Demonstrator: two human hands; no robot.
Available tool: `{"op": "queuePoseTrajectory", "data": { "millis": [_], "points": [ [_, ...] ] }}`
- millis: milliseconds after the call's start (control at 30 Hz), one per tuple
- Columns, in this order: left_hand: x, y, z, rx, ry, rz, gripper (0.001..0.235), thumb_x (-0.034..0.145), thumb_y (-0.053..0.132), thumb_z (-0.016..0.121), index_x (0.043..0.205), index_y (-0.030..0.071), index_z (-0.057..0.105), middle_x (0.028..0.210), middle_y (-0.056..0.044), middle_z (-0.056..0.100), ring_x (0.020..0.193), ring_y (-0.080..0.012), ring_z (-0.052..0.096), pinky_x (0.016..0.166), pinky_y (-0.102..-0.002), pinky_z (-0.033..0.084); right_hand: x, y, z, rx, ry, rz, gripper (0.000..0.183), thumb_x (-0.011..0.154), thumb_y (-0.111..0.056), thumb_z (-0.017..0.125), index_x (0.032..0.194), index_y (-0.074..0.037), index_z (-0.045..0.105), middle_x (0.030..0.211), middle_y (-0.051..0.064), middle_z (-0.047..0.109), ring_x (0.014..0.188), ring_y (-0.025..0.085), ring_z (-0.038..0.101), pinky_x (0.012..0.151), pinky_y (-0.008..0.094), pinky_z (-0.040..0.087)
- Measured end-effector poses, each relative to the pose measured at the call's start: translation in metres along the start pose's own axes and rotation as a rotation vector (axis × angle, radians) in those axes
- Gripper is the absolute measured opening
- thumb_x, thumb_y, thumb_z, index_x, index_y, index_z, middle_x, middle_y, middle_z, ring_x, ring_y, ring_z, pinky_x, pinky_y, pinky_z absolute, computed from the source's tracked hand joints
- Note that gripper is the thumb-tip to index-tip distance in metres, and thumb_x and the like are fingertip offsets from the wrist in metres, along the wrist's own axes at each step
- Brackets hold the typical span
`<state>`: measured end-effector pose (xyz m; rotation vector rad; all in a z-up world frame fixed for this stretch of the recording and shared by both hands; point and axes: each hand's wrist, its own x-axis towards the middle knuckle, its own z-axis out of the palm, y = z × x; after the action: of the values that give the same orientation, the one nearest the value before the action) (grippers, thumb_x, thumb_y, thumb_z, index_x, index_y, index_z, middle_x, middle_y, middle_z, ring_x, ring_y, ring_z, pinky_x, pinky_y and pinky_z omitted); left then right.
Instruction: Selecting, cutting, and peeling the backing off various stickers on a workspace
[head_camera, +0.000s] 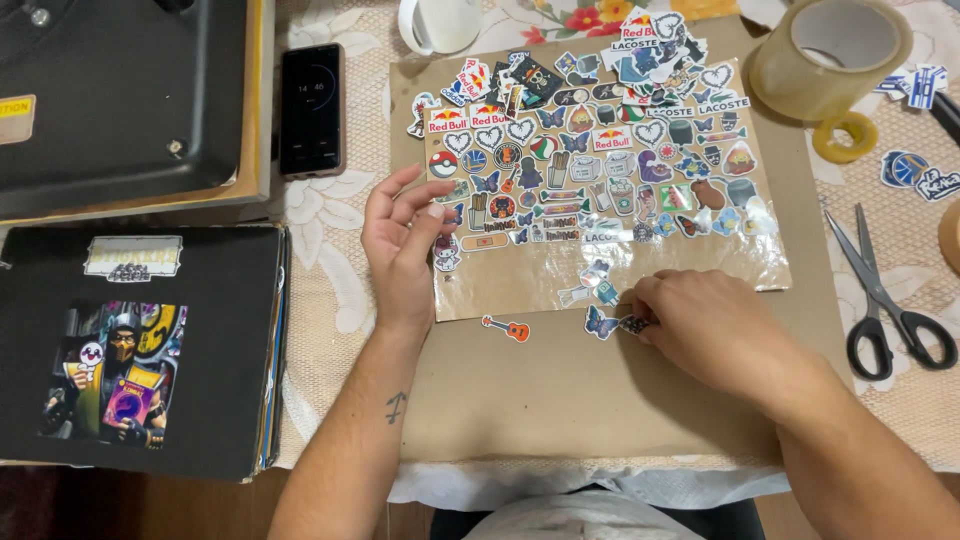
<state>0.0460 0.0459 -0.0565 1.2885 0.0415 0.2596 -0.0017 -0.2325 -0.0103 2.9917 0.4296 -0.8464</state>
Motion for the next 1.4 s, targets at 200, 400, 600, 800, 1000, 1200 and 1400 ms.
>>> {"op": "queuePoseTrajectory", "data": {
  "millis": [200,400,600,800,1000,1200,1400],
  "points": [
    [-0.007,0.006,0.008,0.010,-0.081,0.041,0.040,0.089,0.007,0.062,0.127,0.003,0.052,0.109,-0.020,0.073,0.099,-0.0181,0.067,0.080,-0.028,0.055,-0.001,0.005,-0.020,0.103,-0.044,0.012,0.004,0.080,-0.033,0.064,0.081,-0.030,0.066,0.084,-0.003,0.075,0.086,0.030,0.067,0.073,0.041,0.045],
    [-0.053,0.028,0.025,0.306,-0.530,0.302,0.047,0.093,-0.002,0.050,0.139,0.000,0.040,0.134,-0.020,0.064,0.128,-0.0323,0.064,0.112,-0.041,0.054,-0.007,0.003,-0.001,0.134,0.996,-0.610,0.014,0.099,-0.017,0.060,0.104,-0.023,0.071,0.110,-0.002,0.072,0.085,0.018,0.068,0.064,0.030,0.045],
    [-0.067,0.022,0.028,0.412,-0.612,0.794,0.046,0.094,-0.001,0.047,0.139,0.001,0.036,0.123,-0.019,0.070,0.109,-0.0351,0.065,0.100,-0.044,0.059,-0.029,-0.006,-0.019,0.197,1.086,-0.906,0.015,0.093,0.002,0.060,0.104,0.001,0.069,0.099,0.013,0.068,0.089,0.025,0.068,0.083,0.034,0.059],
    [-0.068,0.026,0.031,0.396,-0.627,0.890,0.045,0.096,0.000,0.048,0.138,0.000,0.033,0.122,-0.018,0.071,0.108,-0.0360,0.066,0.096,-0.044,0.060,-0.029,-0.004,-0.011,0.285,1.022,-0.937,0.020,0.096,-0.002,0.056,0.112,0.001,0.065,0.119,0.017,0.069,0.101,0.025,0.074,0.085,0.030,0.060],
    [-0.069,0.021,0.031,0.369,-0.599,0.930,0.048,0.095,0.002,0.050,0.140,0.003,0.034,0.121,-0.016,0.071,0.112,-0.0338,0.067,0.094,-0.045,0.061,-0.022,-0.004,-0.013,0.278,0.980,-1.025,0.021,0.098,-0.005,0.049,0.106,0.005,0.067,0.116,0.023,0.068,0.102,0.030,0.073,0.084,0.033,0.060],
    [-0.070,0.021,0.031,0.367,-0.626,0.923,0.048,0.095,0.000,0.049,0.140,0.002,0.034,0.121,-0.013,0.071,0.110,-0.0356,0.069,0.095,-0.046,0.061,-0.021,-0.004,-0.011,0.265,1.055,-1.033,0.018,0.097,-0.005,0.052,0.104,0.003,0.067,0.112,0.022,0.069,0.096,0.028,0.075,0.075,0.031,0.059],
    [-0.070,0.020,0.032,0.351,-0.640,0.929,0.047,0.097,0.001,0.049,0.141,0.003,0.035,0.124,-0.013,0.070,0.109,-0.0357,0.069,0.095,-0.047,0.062,-0.018,-0.005,-0.011,0.268,1.105,-1.048,0.016,0.097,-0.004,0.054,0.103,0.004,0.066,0.108,0.021,0.069,0.094,0.028,0.074,0.075,0.031,0.060]
  ]
}}
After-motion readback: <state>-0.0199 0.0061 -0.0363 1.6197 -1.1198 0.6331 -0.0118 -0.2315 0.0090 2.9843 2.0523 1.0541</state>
